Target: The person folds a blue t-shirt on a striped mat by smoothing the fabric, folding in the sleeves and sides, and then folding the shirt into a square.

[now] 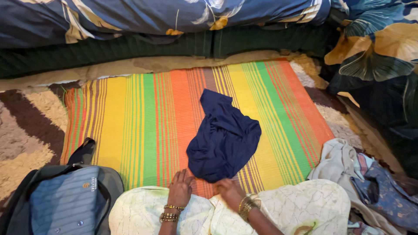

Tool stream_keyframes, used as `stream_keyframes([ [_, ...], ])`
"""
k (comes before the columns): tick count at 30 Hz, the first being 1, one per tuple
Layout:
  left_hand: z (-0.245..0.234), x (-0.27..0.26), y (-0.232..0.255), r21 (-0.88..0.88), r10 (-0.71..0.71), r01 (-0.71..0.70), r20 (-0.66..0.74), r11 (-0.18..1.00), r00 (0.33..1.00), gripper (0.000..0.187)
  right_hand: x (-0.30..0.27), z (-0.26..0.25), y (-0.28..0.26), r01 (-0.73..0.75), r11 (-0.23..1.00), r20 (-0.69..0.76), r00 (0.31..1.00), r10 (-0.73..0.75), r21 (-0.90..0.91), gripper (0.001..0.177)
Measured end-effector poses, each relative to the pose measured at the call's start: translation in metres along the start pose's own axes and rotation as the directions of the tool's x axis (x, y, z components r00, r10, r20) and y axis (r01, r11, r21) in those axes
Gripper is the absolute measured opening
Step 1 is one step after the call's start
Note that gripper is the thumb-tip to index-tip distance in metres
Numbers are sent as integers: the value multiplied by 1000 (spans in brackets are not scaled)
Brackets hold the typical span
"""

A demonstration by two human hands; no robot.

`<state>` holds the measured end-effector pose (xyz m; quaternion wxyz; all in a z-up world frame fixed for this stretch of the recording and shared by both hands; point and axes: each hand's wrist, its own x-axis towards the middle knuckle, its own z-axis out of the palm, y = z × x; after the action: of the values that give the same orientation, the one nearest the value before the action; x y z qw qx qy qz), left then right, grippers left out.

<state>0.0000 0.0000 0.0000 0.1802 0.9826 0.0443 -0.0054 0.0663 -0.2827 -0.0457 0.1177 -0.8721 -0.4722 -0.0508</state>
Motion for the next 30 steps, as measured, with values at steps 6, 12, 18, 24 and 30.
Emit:
stream_keyframes([
  [6, -39, 1, 33, -122, 90, -120, -226, 985, 970, 68, 33, -86, -18, -540, 749, 68, 826, 560, 385, 41],
  [12, -73, 2, 64, -47, 274, -284, -156, 958, 949, 71, 48, -65, -14, -451, 844, -14, 880, 475, 290, 36],
  [18, -76, -2, 78, -95, 494, -490, 26, 867, 869, 56, 24, -40, -28, -454, 555, 513, 856, 55, 697, 27],
  [24, -60, -13, 70, -263, 390, -372, 14, 890, 921, 41, 37, -75, -37, -288, 526, 32, 897, 442, 800, 13],
  [30, -67, -35, 86, -486, 400, -395, -100, 779, 911, 38, 61, -115, -20, -592, 731, 79, 792, 605, 340, 68],
])
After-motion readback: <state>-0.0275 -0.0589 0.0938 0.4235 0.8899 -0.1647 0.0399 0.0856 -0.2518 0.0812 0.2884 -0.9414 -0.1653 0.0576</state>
